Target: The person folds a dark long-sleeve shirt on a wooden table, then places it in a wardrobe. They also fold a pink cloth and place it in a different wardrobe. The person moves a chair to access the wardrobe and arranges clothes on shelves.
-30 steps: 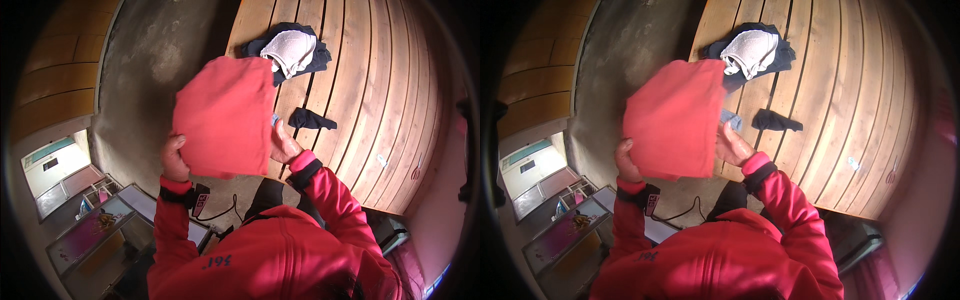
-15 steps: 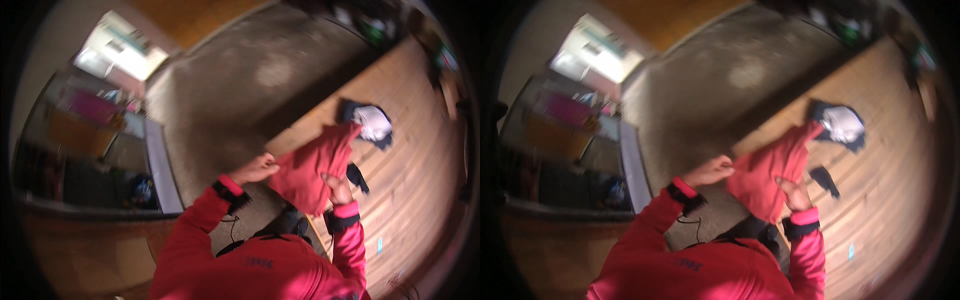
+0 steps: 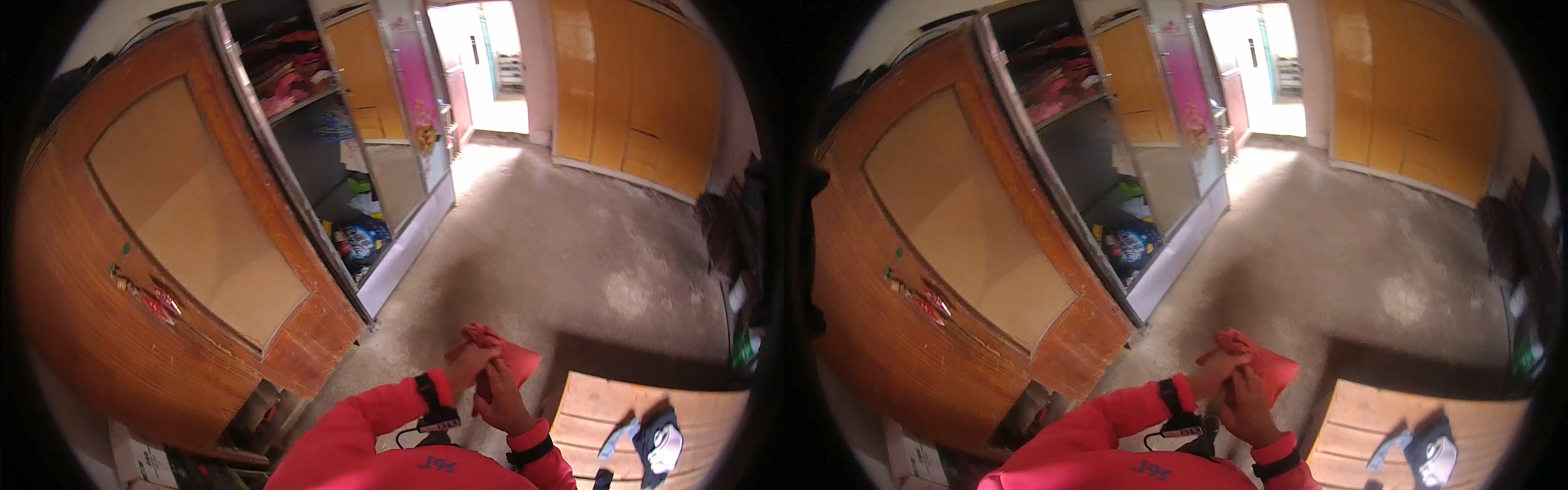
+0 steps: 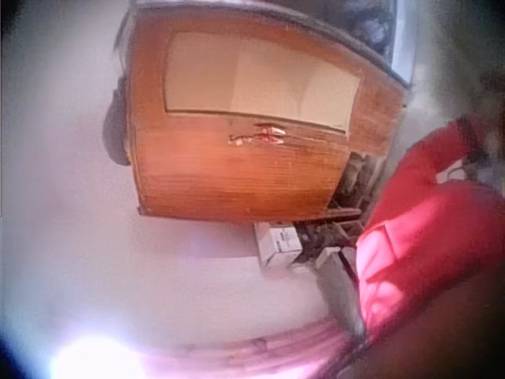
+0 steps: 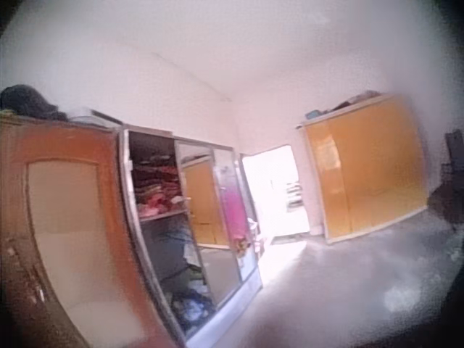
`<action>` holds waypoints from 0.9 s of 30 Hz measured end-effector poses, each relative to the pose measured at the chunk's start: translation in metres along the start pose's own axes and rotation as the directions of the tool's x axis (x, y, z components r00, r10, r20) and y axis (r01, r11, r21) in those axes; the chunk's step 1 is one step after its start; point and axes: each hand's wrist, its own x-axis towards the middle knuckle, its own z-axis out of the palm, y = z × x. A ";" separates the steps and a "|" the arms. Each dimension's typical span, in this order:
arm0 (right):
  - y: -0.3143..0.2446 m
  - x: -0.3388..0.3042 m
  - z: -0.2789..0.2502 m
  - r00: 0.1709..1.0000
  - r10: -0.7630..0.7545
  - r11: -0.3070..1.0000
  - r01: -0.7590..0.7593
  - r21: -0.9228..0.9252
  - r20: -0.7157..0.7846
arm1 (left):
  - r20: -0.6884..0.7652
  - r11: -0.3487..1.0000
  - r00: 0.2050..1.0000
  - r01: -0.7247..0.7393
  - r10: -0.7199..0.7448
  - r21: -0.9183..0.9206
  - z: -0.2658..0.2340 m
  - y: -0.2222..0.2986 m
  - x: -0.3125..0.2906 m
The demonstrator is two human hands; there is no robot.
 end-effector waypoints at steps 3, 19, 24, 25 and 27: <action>0.010 0.061 0.034 0.999 0.029 0.943 -0.036 0.330 0.024 | -0.052 0.945 0.953 -0.287 0.298 0.160 -0.076 0.069 0.016; 0.094 0.285 0.161 0.819 0.268 0.481 -0.570 0.666 0.507 | -0.229 0.950 0.941 -0.193 0.250 0.246 -0.250 0.284 0.053; 0.154 0.351 0.159 0.740 0.295 0.429 -0.668 0.608 0.605 | -0.325 0.921 0.864 -0.331 0.384 0.206 -0.258 0.348 0.099; 0.167 0.368 0.158 0.760 0.274 0.447 -0.644 0.621 0.590 | -0.360 0.875 0.802 -0.391 0.477 0.286 -0.258 0.364 0.107; 0.195 0.407 0.152 0.802 0.241 0.505 -0.585 0.635 0.547 | -0.410 0.848 0.752 -0.379 0.516 0.371 -0.260 0.400 0.115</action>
